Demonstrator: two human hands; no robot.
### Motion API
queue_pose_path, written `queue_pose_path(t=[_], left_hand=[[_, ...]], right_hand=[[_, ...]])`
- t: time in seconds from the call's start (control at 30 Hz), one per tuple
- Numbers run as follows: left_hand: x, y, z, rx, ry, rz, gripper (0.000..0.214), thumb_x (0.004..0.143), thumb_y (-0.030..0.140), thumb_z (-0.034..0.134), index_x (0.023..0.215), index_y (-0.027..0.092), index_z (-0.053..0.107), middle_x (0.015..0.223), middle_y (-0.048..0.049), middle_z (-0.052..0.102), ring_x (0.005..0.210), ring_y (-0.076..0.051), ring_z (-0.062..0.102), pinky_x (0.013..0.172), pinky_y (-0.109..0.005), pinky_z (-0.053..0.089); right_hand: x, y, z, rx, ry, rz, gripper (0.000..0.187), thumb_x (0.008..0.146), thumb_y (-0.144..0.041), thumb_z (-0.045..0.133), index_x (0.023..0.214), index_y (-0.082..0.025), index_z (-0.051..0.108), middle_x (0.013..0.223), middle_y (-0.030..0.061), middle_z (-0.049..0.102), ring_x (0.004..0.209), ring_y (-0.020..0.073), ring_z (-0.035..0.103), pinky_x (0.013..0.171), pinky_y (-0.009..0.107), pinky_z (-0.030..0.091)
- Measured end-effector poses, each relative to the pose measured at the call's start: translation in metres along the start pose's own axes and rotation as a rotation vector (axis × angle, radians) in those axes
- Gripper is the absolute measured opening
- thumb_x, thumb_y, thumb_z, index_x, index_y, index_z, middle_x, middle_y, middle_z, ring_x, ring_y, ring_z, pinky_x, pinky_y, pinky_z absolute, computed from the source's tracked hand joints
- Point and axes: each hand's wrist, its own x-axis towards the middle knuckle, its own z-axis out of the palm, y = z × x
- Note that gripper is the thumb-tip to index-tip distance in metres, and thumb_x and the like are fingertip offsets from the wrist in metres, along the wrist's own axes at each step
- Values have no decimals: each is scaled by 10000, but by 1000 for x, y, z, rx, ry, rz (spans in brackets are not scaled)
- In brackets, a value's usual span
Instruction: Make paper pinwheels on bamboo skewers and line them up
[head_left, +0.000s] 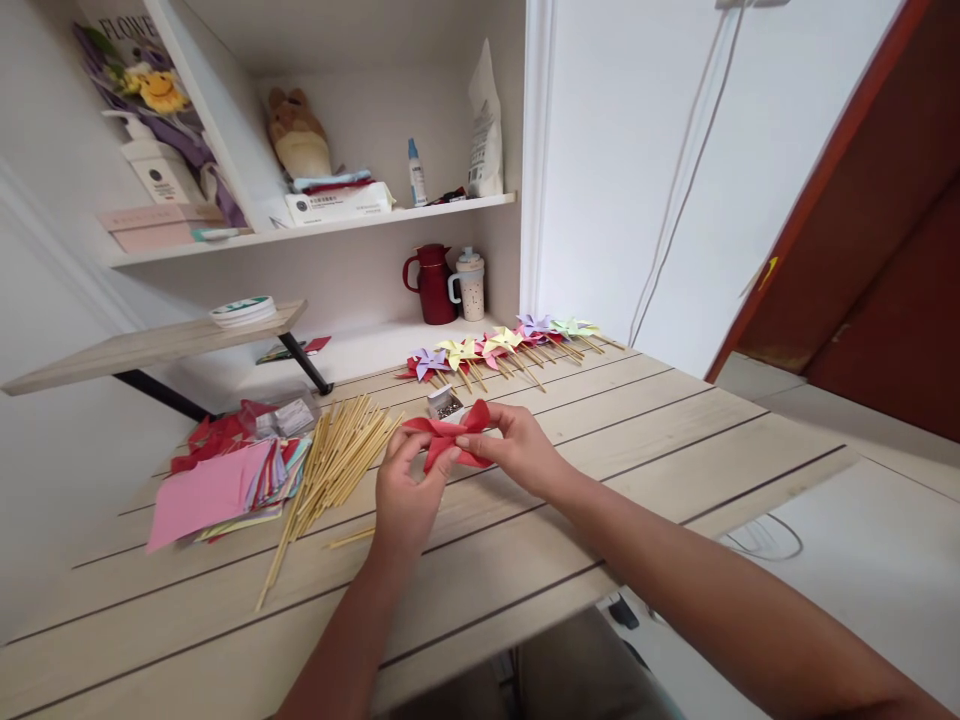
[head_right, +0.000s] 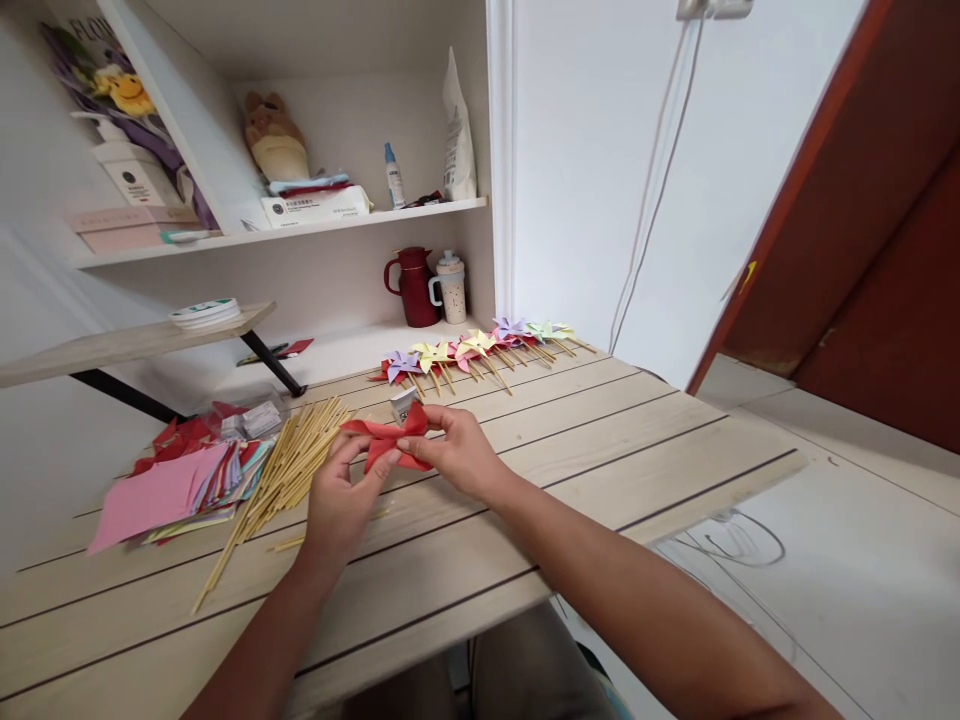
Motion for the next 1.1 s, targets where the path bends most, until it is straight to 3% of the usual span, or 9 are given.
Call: queue_pose_path(t=[0.1, 0.2, 0.27, 0.37, 0.57, 0.77, 0.9, 1.0, 1.1], left_hand=[[0, 2, -3, 37, 65, 162, 14, 848, 223, 728, 855, 233, 723, 929, -24, 663, 911, -180, 651, 855, -329, 532], [-2, 4, -6, 94, 105, 296, 120, 846, 122, 707, 882, 236, 708, 947, -17, 657, 919, -170, 650, 839, -319, 521], [-3, 4, -8, 142, 126, 343, 164, 844, 83, 691, 902, 237, 698, 951, -15, 657, 924, -173, 652, 837, -327, 515], [-5, 3, -10, 197, 142, 388, 185, 845, 73, 683, 929, 238, 689, 950, -15, 657, 921, -181, 656, 839, -342, 514], [-7, 6, -9, 235, 142, 438, 210, 867, 80, 664, 965, 261, 708, 928, -16, 666, 896, -183, 645, 823, -337, 508], [-7, 13, -8, 226, 65, 426, 68, 915, 282, 672, 958, 239, 703, 897, -44, 725, 859, -209, 666, 854, -384, 491], [-7, 9, -17, 190, 71, 201, 238, 998, 357, 515, 1078, 229, 699, 832, -49, 720, 790, -201, 651, 870, -402, 488], [-5, 2, -25, 182, 206, 48, 310, 1026, 371, 444, 1021, 217, 712, 770, -45, 700, 775, -200, 644, 848, -387, 491], [-2, -3, -31, 205, 310, -6, 337, 1032, 376, 428, 957, 214, 715, 726, -30, 684, 767, -196, 646, 826, -365, 490]], right_hand=[[-4, -4, -2, -344, 57, -347, 44, 839, -210, 719, 796, -211, 711, 799, 24, 701, 807, 196, 625, 776, 364, 460], [-7, -8, -2, -549, 90, -668, 100, 887, -150, 653, 861, -234, 701, 798, 30, 719, 825, 210, 642, 811, 401, 442], [-8, -10, -2, -611, 90, -778, 139, 896, -115, 630, 903, -242, 685, 800, 29, 726, 834, 215, 648, 805, 406, 440], [-9, -12, -1, -643, 82, -823, 213, 888, -50, 596, 943, -244, 663, 809, 22, 728, 846, 215, 644, 805, 405, 442], [-11, -12, -1, -620, 84, -788, 215, 881, -45, 594, 925, -240, 672, 813, 25, 712, 837, 211, 641, 811, 401, 452], [-13, -7, -6, -394, 113, -434, 110, 879, -157, 663, 860, -255, 708, 848, 40, 674, 859, 224, 623, 749, 369, 489], [-7, 3, -14, -219, 205, -253, 27, 863, -271, 721, 847, -254, 708, 869, 33, 665, 805, 217, 619, 710, 362, 489], [-5, 9, -20, -155, 265, -193, 113, 816, -328, 777, 810, -242, 703, 871, 34, 670, 775, 209, 609, 668, 346, 475], [-5, 11, -23, -153, 286, -139, 147, 800, -358, 796, 815, -240, 710, 863, 37, 682, 779, 212, 613, 662, 342, 477]])
